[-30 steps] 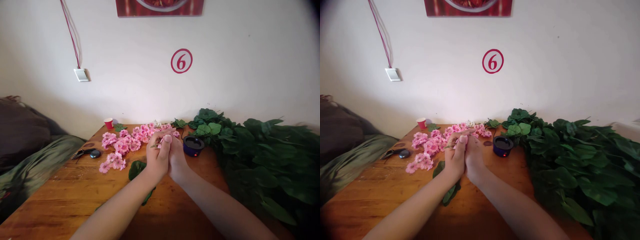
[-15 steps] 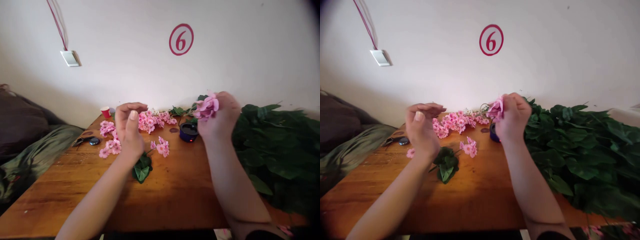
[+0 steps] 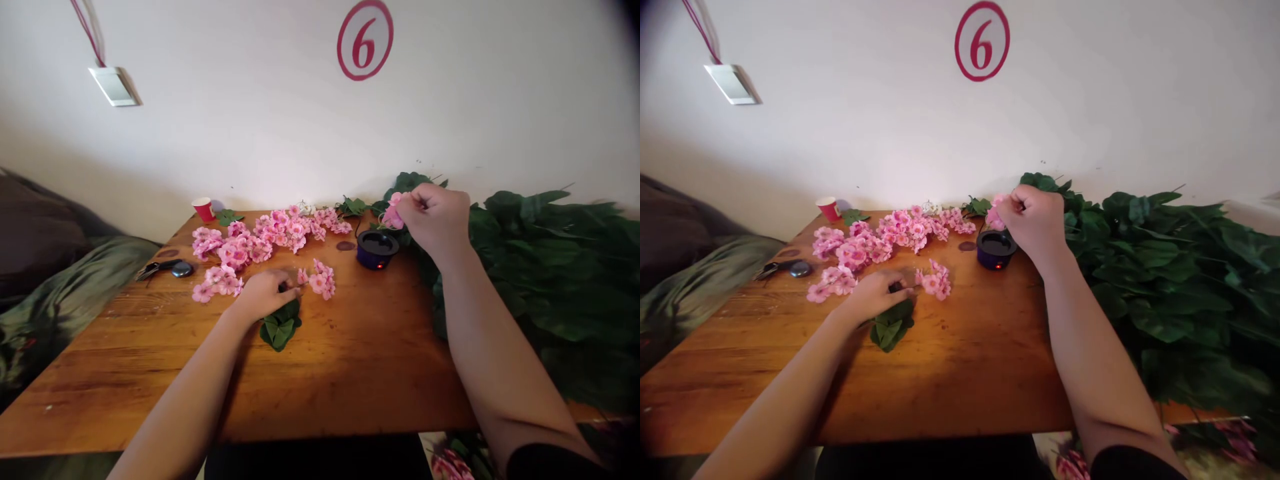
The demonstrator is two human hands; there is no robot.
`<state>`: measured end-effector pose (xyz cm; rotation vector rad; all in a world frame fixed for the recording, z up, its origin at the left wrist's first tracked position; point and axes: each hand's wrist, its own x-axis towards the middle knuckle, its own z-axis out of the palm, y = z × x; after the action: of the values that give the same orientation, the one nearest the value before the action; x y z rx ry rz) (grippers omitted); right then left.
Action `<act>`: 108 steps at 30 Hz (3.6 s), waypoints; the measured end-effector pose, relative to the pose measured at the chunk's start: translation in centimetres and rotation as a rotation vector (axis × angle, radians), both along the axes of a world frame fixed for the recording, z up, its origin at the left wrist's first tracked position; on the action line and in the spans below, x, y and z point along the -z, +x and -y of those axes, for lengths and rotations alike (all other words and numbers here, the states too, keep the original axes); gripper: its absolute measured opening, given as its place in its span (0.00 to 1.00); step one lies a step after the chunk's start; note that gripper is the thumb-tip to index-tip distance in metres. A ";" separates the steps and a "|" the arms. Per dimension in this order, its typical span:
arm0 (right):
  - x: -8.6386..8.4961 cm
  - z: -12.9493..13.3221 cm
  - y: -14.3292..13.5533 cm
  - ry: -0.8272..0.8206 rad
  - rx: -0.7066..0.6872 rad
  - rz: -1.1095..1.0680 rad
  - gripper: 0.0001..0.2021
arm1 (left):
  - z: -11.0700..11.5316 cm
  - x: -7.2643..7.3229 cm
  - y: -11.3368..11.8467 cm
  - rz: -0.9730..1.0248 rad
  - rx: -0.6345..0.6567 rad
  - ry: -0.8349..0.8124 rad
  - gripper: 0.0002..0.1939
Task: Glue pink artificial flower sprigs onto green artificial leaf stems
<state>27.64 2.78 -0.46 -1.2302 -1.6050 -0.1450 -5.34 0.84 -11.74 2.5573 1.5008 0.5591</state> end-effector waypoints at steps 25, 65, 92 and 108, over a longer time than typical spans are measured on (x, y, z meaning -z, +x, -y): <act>0.7 -0.4 -0.9 0.090 -0.023 0.009 0.18 | -2.0 3.5 1.3 0.380 -0.362 -0.096 0.07; 0.4 -0.8 -0.5 -0.285 -0.135 0.078 0.19 | 0.0 1.6 1.4 -0.113 0.005 0.187 0.06; -0.7 0.2 -0.1 -0.246 -0.037 0.170 0.18 | -6.6 -0.6 5.1 -0.128 0.077 -0.005 0.09; -0.6 0.2 -0.1 -0.202 -0.021 0.203 0.18 | -7.0 3.6 6.8 0.337 -0.097 -0.156 0.02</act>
<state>27.52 2.62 0.13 -1.3885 -1.8432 -0.0991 1.45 7.80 -15.31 2.1537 1.4868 0.8042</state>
